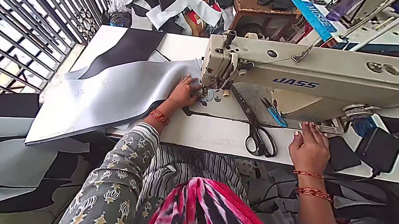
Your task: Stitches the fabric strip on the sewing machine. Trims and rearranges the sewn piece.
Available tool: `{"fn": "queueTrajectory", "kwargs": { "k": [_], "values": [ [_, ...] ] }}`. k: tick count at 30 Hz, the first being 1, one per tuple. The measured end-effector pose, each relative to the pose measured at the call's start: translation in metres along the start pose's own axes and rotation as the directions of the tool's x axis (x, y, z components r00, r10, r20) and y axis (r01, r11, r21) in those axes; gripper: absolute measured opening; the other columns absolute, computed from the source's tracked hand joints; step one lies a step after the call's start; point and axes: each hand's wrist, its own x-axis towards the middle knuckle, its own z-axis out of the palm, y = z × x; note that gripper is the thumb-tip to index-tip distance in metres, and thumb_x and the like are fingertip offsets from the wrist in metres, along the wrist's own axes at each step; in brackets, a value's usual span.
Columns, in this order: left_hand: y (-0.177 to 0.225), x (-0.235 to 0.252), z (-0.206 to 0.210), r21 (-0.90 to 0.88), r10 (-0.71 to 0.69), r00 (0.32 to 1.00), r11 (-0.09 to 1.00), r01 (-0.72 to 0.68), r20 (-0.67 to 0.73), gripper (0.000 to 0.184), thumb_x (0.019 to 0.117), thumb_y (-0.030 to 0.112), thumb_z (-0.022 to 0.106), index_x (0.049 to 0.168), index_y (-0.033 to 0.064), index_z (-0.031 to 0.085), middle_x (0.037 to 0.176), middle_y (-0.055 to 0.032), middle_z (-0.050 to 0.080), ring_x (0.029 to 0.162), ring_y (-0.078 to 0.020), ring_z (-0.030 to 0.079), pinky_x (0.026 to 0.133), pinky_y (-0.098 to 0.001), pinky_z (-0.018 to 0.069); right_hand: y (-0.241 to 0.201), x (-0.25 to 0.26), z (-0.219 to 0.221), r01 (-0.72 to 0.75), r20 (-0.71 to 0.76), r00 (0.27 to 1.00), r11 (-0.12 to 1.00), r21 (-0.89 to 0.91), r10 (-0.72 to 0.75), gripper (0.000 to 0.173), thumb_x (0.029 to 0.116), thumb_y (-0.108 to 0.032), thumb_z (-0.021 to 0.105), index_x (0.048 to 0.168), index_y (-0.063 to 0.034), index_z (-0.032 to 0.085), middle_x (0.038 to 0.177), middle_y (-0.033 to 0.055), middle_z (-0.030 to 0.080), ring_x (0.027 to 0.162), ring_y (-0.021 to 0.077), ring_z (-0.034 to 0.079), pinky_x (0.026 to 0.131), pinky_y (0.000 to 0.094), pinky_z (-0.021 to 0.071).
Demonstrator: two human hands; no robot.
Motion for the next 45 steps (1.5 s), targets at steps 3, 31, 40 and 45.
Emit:
{"fn": "queueTrajectory", "kwargs": {
  "k": [3, 31, 40, 45],
  "values": [
    [0.003, -0.002, 0.0, 0.004, -0.012, 1.0, 1.0, 0.012, 0.015, 0.036, 0.0998, 0.024, 0.063, 0.128, 0.0042, 0.072, 0.147, -0.027, 0.053, 0.146, -0.0467, 0.039, 0.123, -0.0588, 0.0235, 0.002, 0.001, 0.0, 0.005, 0.001, 1.0, 1.0, -0.004, -0.005, 0.045, 0.1069, -0.017, 0.039, 0.139, 0.0098, 0.056, 0.146, 0.0308, 0.053, 0.141, 0.0474, 0.048, 0.12, 0.0557, 0.0306],
    [-0.008, 0.022, 0.001, 0.105, -0.256, 0.964, 0.959, 0.262, -0.068, 0.044, 0.103, 0.029, 0.059, 0.143, 0.0121, 0.061, 0.154, -0.0255, 0.047, 0.148, -0.0464, 0.035, 0.123, -0.061, 0.0218, -0.105, -0.048, -0.024, -0.026, 0.311, 0.949, 0.972, 0.236, -0.05, 0.048, 0.0909, 0.004, 0.065, 0.138, 0.0063, 0.059, 0.121, 0.0336, 0.066, 0.11, 0.0512, 0.064, 0.097, 0.0635, 0.0485],
    [0.019, -0.024, -0.005, 0.19, -0.384, 0.922, 0.903, 0.385, -0.044, 0.056, 0.1061, 0.042, 0.05, 0.151, 0.009, 0.051, 0.155, -0.0277, 0.043, 0.148, -0.0481, 0.033, 0.121, -0.0624, 0.0235, -0.092, -0.076, -0.072, -0.588, 0.723, 0.66, 0.738, 0.331, 0.202, 0.039, 0.1008, -0.024, 0.066, 0.129, 0.0019, 0.055, 0.07, 0.0047, 0.056, 0.045, 0.0082, 0.049, 0.042, 0.0244, 0.0445],
    [0.034, -0.036, -0.002, 0.217, -0.436, 0.897, 0.871, 0.44, -0.068, 0.054, 0.1076, 0.04, 0.048, 0.15, 0.0072, 0.051, 0.149, -0.0276, 0.048, 0.14, -0.0477, 0.042, 0.113, -0.06, 0.0351, -0.102, -0.093, -0.08, -0.735, 0.826, 0.563, 0.482, 0.477, 0.04, 0.037, 0.1015, -0.041, 0.047, 0.115, -0.009, 0.059, 0.06, -0.009, 0.05, 0.039, 0.0003, 0.046, 0.037, 0.0156, 0.0431]
  ]
}}
